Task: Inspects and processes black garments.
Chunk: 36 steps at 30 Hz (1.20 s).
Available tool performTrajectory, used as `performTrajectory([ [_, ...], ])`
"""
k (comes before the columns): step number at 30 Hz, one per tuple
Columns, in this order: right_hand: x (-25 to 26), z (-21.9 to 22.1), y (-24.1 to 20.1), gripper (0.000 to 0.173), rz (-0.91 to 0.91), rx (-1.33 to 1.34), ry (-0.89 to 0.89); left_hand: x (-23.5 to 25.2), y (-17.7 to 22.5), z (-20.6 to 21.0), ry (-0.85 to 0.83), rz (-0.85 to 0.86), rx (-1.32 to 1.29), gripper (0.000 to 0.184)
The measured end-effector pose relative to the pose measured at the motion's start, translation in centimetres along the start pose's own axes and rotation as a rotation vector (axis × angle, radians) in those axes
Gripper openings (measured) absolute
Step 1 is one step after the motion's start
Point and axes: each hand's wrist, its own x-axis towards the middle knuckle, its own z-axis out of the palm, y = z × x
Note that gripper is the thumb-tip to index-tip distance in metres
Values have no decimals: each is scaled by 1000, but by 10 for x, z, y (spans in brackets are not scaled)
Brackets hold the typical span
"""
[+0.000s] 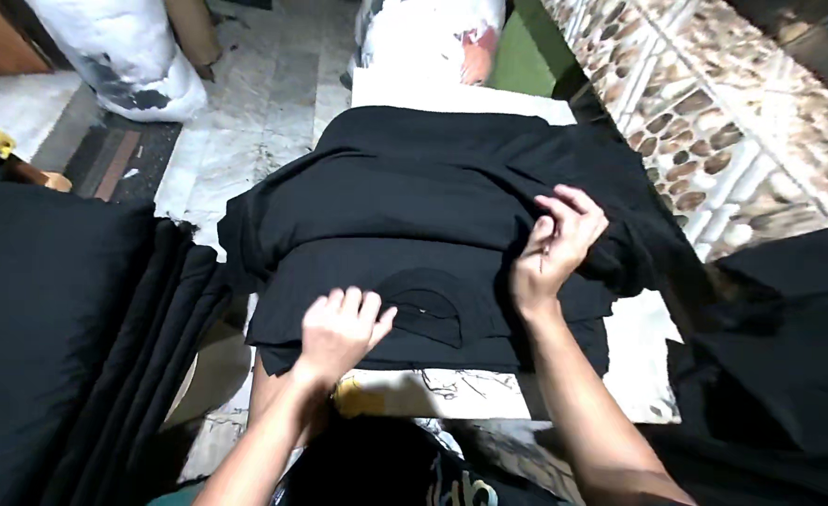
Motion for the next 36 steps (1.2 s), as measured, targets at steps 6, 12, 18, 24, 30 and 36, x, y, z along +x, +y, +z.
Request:
performTrajectory([
  [6,-56,6,-118,23,-36,370,-325,-21,14,-40,-26,-480,-418,22],
  [12,-76,5,-125,21,136,427,-437,-5,26,-44,242,-1366,-1892,38],
  [18,-75,-29,-142,44,317,587,-533,-32,30,-43,212,-793,-1652,78],
  [24,-89,-36,-162,29,12,416,-454,-35,34,-44,429,-674,-1378,8],
  [30,-81,-40,-177,31,-109,222,-456,-45,34,-68,164,-565,-1300,19],
  [36,-72,-41,-179,30,-89,180,-478,-47,33,-71,140,-642,-1305,11],
])
